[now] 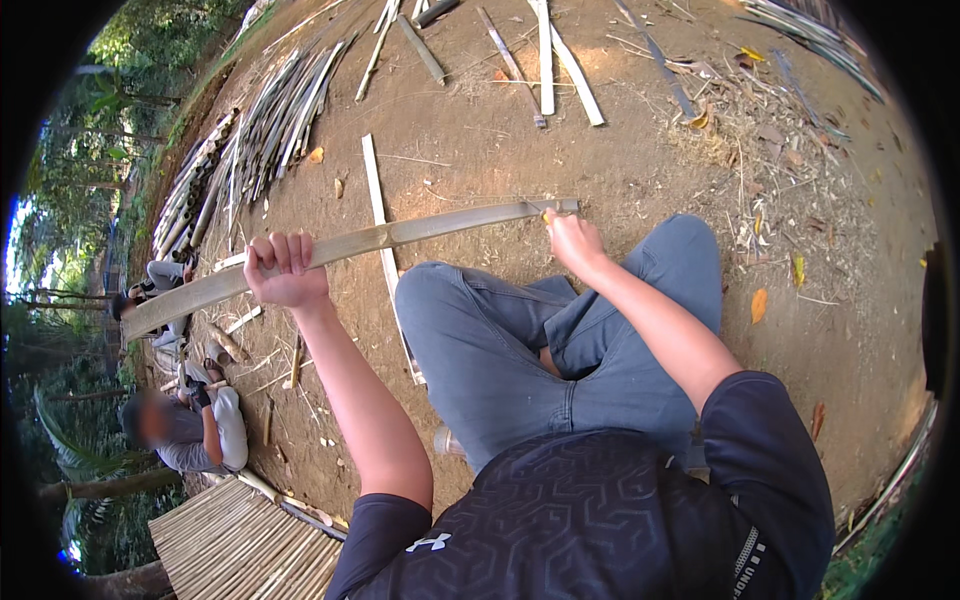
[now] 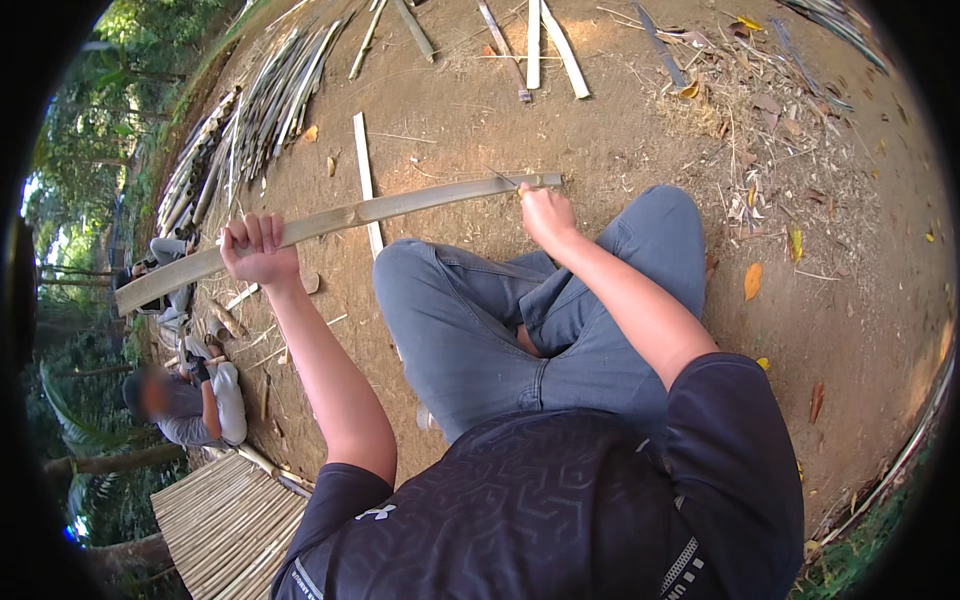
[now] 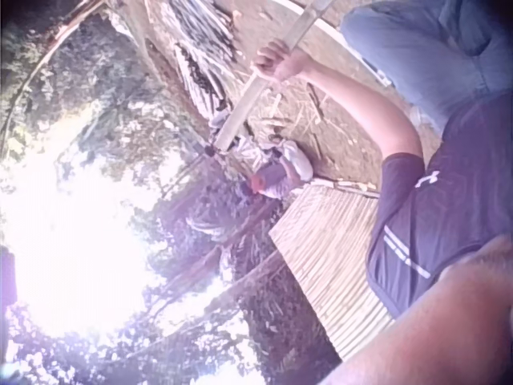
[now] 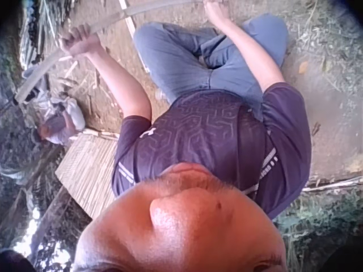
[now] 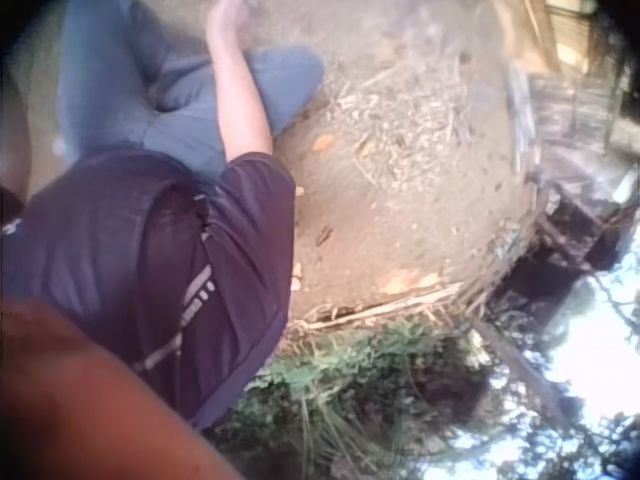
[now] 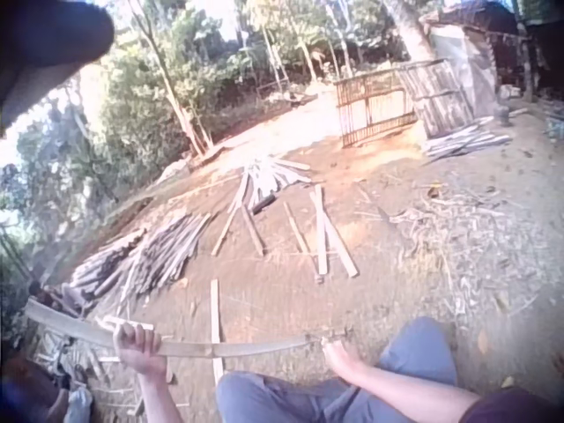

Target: The person shaves a long bamboo strip with a knife, smoothing the surface and edges while sitting on the ground.

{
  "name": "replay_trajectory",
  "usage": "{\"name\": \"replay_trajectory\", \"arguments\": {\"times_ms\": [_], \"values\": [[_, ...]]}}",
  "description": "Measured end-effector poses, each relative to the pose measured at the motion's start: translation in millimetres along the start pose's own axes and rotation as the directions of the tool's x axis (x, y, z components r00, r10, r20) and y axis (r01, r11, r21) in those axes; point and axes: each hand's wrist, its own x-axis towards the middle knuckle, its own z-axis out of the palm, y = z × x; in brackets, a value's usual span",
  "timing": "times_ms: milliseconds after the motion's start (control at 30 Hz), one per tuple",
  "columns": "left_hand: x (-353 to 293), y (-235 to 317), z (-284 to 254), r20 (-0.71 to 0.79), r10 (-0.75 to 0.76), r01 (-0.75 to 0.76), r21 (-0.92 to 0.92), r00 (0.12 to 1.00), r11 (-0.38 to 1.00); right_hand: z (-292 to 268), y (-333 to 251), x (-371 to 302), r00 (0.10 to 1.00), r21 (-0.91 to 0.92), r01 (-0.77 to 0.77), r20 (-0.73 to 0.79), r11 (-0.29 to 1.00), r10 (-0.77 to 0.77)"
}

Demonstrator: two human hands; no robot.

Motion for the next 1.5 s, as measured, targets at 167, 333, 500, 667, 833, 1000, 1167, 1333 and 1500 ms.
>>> {"name": "replay_trajectory", "arguments": {"times_ms": [167, 333, 500, 667, 833, 1000, 1167, 1333, 1500], "values": [[10, -13, 21, 0.038, -0.030, 0.031, -0.028, 0.999, 0.999, 10, 56, 13, 0.949, -0.055, -0.303, 0.074, 0.951, 0.306], [15, -18, 37, 0.094, -0.052, 0.058, -0.062, 0.994, 0.996, 23, 79, 4, 0.883, 0.034, -0.467, 0.067, 0.883, 0.465], [19, -15, 32, 0.117, -0.049, 0.052, -0.027, 0.992, 0.998, -29, 35, -1, 0.888, 0.205, -0.436, -0.057, 0.876, 0.455], [26, -17, 35, 0.168, -0.074, 0.091, -0.099, 0.983, 0.991, -119, -46, -10, 1.000, 0.418, -0.002, 0.003, 0.909, 0.001], [31, -19, 53, 0.241, -0.089, 0.116, -0.104, 0.966, 0.988, -187, -112, -7, 0.971, 0.273, 0.144, 0.148, 0.951, -0.189], [37, -23, 79, 0.357, -0.108, 0.159, -0.116, 0.928, 0.980, -187, -111, 4, 0.967, 0.078, 0.095, 0.231, 0.992, -0.111], [42, -25, 86, 0.383, -0.098, 0.148, -0.102, 0.918, 0.984, -204, -116, 1, 0.969, 0.101, 0.146, 0.188, 0.984, -0.163], [48, -34, 93, 0.420, -0.092, 0.145, -0.097, 0.903, 0.985, -188, -123, -10, 0.989, 0.059, 0.131, 0.057, 0.990, -0.134], [44, -37, 113, 0.445, -0.136, 0.190, -0.079, 0.885, 0.979, -194, -131, -16, 0.990, -0.006, 0.136, 0.049, 0.991, -0.135]]}}
